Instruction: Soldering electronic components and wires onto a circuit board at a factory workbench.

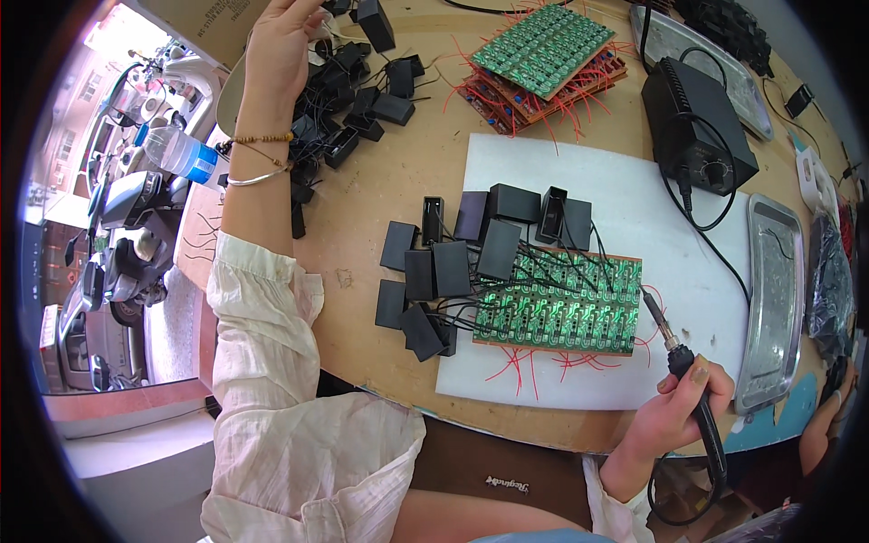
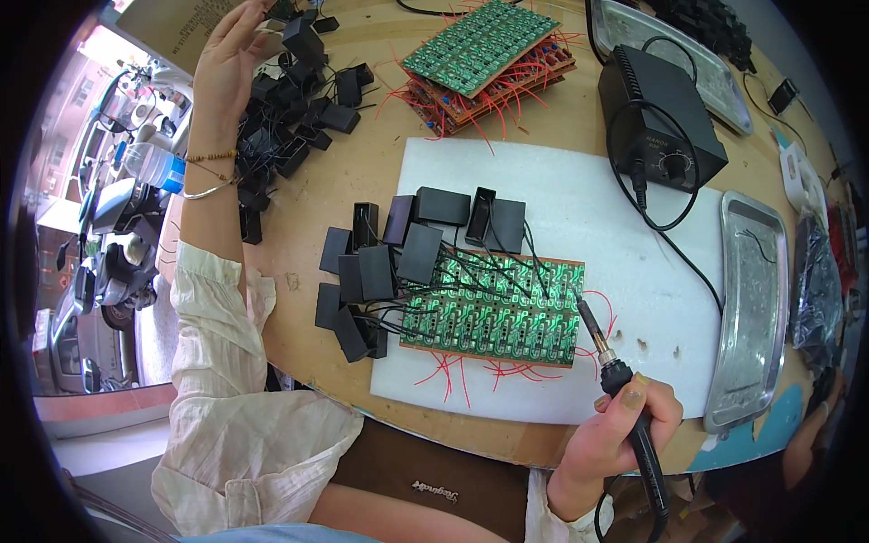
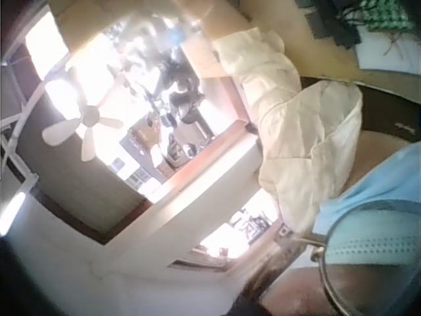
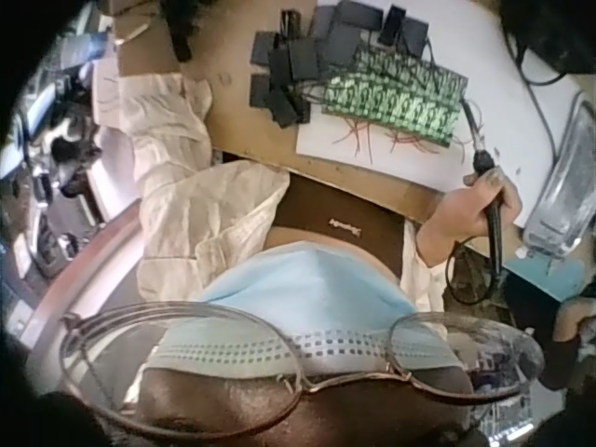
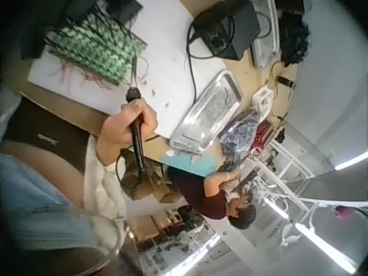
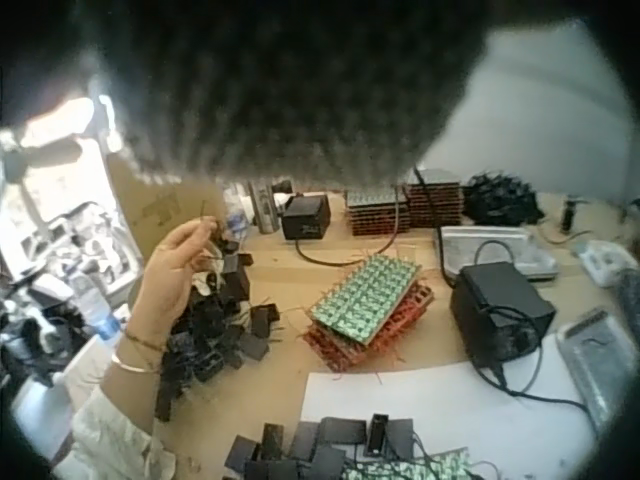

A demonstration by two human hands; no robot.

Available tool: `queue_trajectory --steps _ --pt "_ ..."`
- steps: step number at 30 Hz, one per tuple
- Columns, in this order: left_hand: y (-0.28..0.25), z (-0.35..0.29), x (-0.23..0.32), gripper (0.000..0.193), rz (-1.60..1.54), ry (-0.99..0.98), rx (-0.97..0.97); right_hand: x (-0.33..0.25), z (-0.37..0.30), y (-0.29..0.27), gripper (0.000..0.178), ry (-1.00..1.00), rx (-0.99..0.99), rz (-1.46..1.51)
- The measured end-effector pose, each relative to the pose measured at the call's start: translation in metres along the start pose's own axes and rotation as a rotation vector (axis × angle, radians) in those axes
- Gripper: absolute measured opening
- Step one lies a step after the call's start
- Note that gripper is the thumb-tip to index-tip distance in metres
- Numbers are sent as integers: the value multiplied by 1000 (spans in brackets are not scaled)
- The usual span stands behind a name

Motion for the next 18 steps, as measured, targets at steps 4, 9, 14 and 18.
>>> queue_trajectory --steps 4,9,14,18 --pt "38 -14 40 19 -455 246 -66 -1 0 2 17 19 -10 2" --pt "87 -52 58 18 -356 0 -377 -3 1 2 17 21 -22 37" --pt "160 -114 47 21 170 -276 -844 -4 3 -3 20 14 18 66" --pt "235 -185 50 11 427 444 -1199 -8 6 -3 17 -39 24 91"
Point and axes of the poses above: each hand's wrist, its own z-axis towards the middle knuckle, its own y-axis out of the palm, x = y × z, the point moved 8 cm from there along z, towards the middle knuckle, and after that the axes turned 3 degrees about x, right-handed, at the moved point
